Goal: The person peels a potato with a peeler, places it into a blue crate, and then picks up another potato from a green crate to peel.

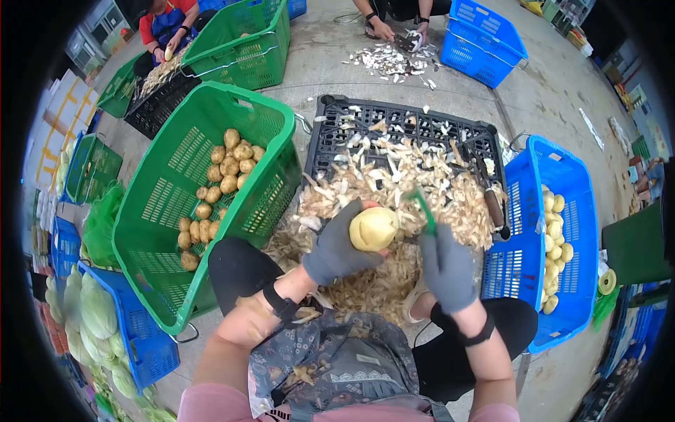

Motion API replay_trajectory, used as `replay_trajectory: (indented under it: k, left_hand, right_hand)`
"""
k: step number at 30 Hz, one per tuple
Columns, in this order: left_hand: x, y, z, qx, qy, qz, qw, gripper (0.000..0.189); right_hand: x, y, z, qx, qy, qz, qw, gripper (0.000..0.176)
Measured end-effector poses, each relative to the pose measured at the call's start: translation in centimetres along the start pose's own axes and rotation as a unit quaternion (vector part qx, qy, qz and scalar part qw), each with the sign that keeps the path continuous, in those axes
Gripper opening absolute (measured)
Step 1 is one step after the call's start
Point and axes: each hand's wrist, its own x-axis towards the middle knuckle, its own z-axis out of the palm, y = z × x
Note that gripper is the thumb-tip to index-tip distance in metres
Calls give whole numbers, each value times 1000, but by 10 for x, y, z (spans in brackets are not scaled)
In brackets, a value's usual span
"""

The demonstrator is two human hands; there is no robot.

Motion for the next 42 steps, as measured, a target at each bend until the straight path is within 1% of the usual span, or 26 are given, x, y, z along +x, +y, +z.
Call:
replay_trajectory:
  k: [2, 3, 5, 7, 10, 13, 15, 16, 17, 18, 19, 21, 23, 24, 25, 26, 27, 28, 32, 34, 35, 37, 38, 40, 41, 42]
  left_hand:
    - [-4, 0, 4, -28, 12, -9, 999, 74]
    - [-6, 3, 5, -48, 9, -24, 999, 73]
    - [-6, 3, 5, -64, 0, -39, 997, 72]
    - [-5, -3, 5, -108, 4, -86, 990, 76]
    - [-6, -4, 2, -120, -35, -70, 990, 77]
    - [-11, -3, 3, -135, -40, -88, 986, 77]
    - [-10, 10, 0, -116, -60, -72, 989, 76]
    - [-9, 12, -2, -133, -47, -65, 988, 75]
    - [-10, 13, -2, -156, -25, -60, 986, 74]
    - [-9, 14, -3, -192, 5, -57, 980, 73]
    - [-6, 11, -4, -191, 9, -58, 980, 73]
    - [2, 4, -2, -357, 50, -101, 927, 72]
    - [3, 3, 4, -363, 68, -102, 924, 73]
    - [4, -6, 8, -341, 72, -101, 932, 72]
    - [5, -11, 10, -319, 77, -99, 939, 72]
    - [6, -10, 11, -319, 74, -98, 940, 72]
    - [6, -7, 8, -276, 54, -119, 952, 70]
    - [6, -3, 4, -230, 33, -140, 963, 69]
    - [1, 24, -10, -248, -16, -105, 963, 63]
    - [-1, 37, -21, -423, -54, -229, 875, 64]
    - [-1, 33, -22, -424, -53, -230, 874, 64]
    - [1, 17, -24, -318, -121, -278, 899, 63]
    - [0, 11, -22, -256, -136, -252, 923, 64]
    - [-2, 7, -20, -251, -115, -217, 936, 65]
    - [-2, 7, -18, -247, -95, -180, 947, 67]
    - [-4, 8, -17, -271, -49, -177, 945, 75]
  right_hand:
    - [-7, -20, 3, -45, -3, -105, 994, 13]
    - [-7, -16, 4, -44, -3, -100, 994, 13]
    - [2, -4, 6, -44, -32, -30, 998, 15]
    - [3, -2, 7, -31, -8, -55, 998, 14]
    - [0, -5, 7, -40, -11, -49, 998, 13]
    - [9, 15, 9, -63, 7, -94, 994, 13]
    - [22, 41, 13, -121, 25, 17, 992, 15]
    - [22, 37, 9, -83, 0, 79, 993, 18]
    - [22, 35, 10, -86, -4, 72, 994, 18]
    - [20, 33, 12, 53, -14, 124, 991, 17]
    - [15, 33, 17, 194, -20, 176, 965, 20]
    - [0, 50, 38, 182, -52, 73, 979, 34]
    - [-7, 44, 51, -22, -21, -124, 992, 50]
    - [-1, 38, 54, -32, 27, -138, 989, 39]
    - [6, 29, 52, -34, 29, -137, 990, 39]
    - [14, 13, 45, 201, 19, 48, 978, 31]
    - [18, 4, 40, 420, 8, 227, 879, 23]
    - [19, 7, 41, 439, 22, 203, 875, 16]
    - [14, 13, 44, 385, 19, 170, 907, 20]
    - [12, 14, 44, 307, 32, 105, 945, 21]
    - [11, 11, 43, 306, 31, 106, 946, 21]
    - [6, 4, 40, 126, 11, -15, 992, 18]
    - [5, 4, 38, 127, 9, -16, 992, 18]
    - [4, 9, 31, 280, -9, 2, 960, 15]
    - [4, 16, 27, 280, -11, 1, 960, 15]
    - [4, 27, 23, 219, 21, -23, 975, 15]
